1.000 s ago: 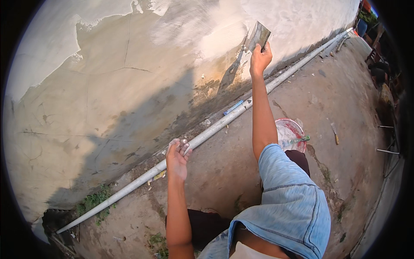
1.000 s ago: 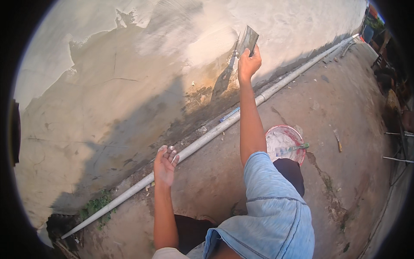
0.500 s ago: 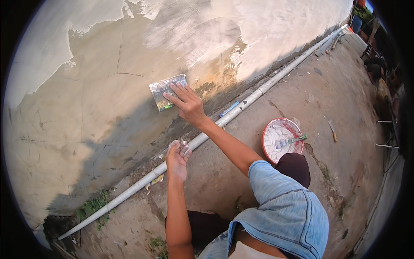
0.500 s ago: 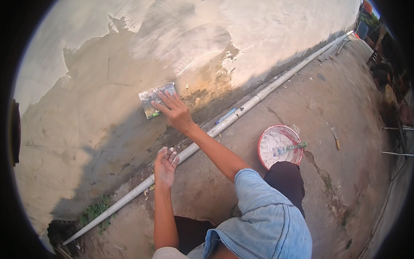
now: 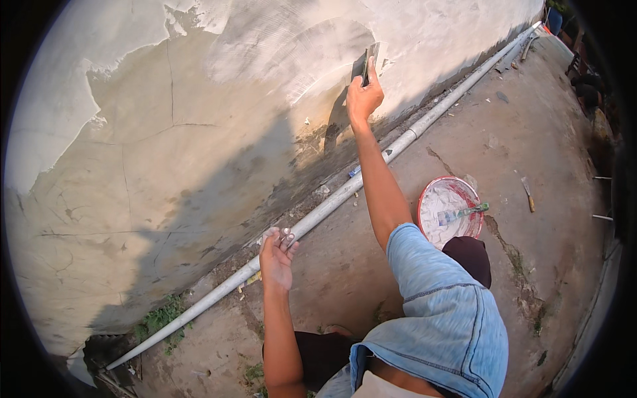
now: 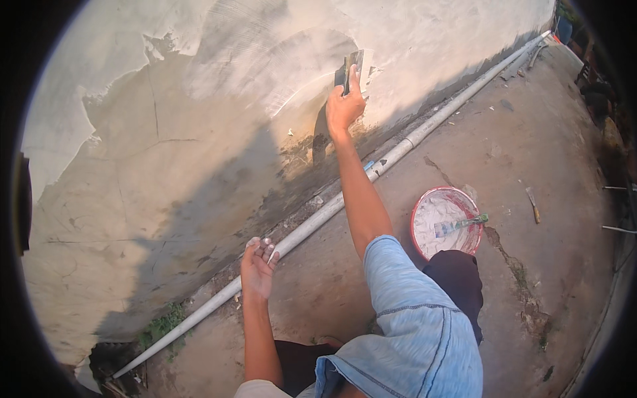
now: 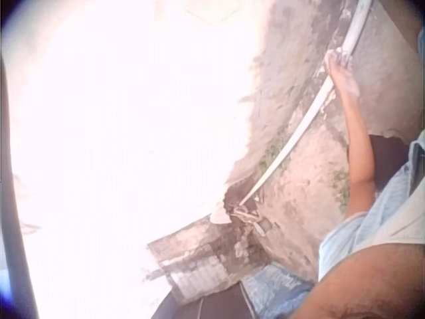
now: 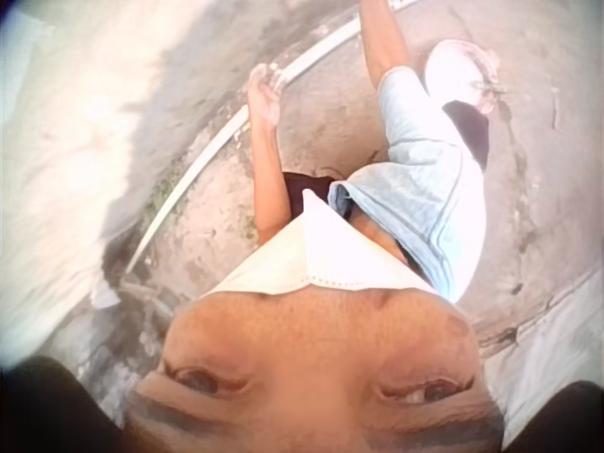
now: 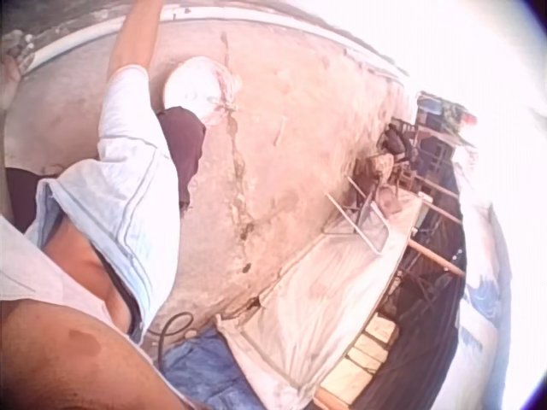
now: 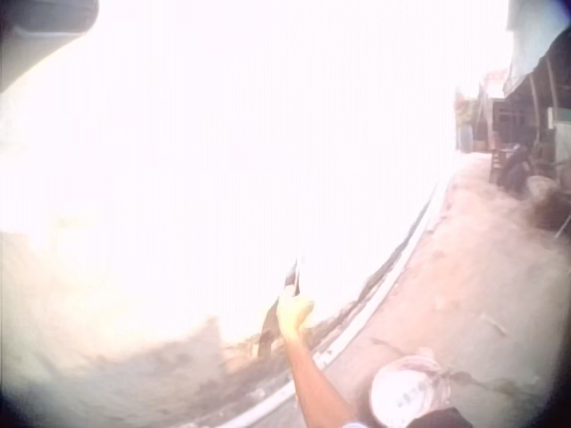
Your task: The person applies white plaster to a wall using a trowel and a smaller scraper. They repeatedly scoop plaster from a red bucket, spread it on the wall, and smooth the surface. The person works on different sections of the wall, occasionally stepping back to reposition.
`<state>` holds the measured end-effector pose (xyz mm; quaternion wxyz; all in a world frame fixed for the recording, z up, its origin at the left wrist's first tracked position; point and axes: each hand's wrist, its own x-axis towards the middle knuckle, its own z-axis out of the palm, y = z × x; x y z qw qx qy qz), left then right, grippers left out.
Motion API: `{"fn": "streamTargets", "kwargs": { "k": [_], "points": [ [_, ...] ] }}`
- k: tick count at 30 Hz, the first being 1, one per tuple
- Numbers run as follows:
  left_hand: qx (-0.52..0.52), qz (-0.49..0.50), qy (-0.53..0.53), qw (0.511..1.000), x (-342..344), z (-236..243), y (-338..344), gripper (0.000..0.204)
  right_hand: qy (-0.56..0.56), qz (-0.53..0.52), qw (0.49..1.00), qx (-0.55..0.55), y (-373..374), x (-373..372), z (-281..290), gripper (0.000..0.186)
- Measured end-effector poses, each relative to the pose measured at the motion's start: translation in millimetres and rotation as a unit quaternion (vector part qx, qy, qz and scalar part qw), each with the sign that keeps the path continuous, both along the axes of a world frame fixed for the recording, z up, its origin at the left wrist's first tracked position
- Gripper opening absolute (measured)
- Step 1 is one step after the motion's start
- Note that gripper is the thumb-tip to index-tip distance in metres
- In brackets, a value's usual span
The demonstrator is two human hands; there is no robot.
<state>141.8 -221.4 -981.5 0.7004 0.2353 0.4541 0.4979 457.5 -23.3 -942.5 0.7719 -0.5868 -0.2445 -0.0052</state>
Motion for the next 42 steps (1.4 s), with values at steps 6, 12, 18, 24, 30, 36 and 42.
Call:
{"fn": "streamTargets", "kwargs": {
  "k": [6, 12, 18, 24, 30, 36, 42],
  "points": [
    [-0.004, -0.006, 0.010, 1.000, 7.4, -5.5, 3.1, 0.011, -0.266, 0.086, 0.959, 0.056, -36.2, -121.6, -41.5, 0.065],
    [0.006, -0.019, 0.004, 1.000, 16.8, 2.1, 0.4, 0.011, -0.125, -0.001, 0.992, 0.017, -60.1, -29.5, -52.1, 0.052],
    [0.006, -0.013, 0.017, 1.000, 8.2, -1.3, 1.6, 0.012, 0.146, -0.038, 0.988, -0.022, 11.7, 105.9, -82.2, 0.040],
    [0.010, -0.005, 0.006, 1.000, -2.5, 1.6, -1.2, 0.011, 0.108, -0.032, 0.993, -0.040, 5.9, 52.3, -16.8, 0.047],
    [0.016, -0.012, 0.012, 1.000, -3.3, 3.7, -6.6, 0.011, -0.117, 0.067, 0.991, -0.022, -36.7, -50.5, 26.1, 0.061],
    [0.023, -0.026, 0.002, 0.999, 15.2, 8.5, -5.0, 0.011, -0.438, 0.124, 0.890, 0.022, -65.2, -150.7, -31.5, 0.069],
    [0.030, 0.002, 0.021, 0.999, 7.9, 19.4, -11.0, 0.011, -0.336, 0.127, 0.930, 0.081, -80.0, -83.4, -50.1, 0.054]
  ]
}}
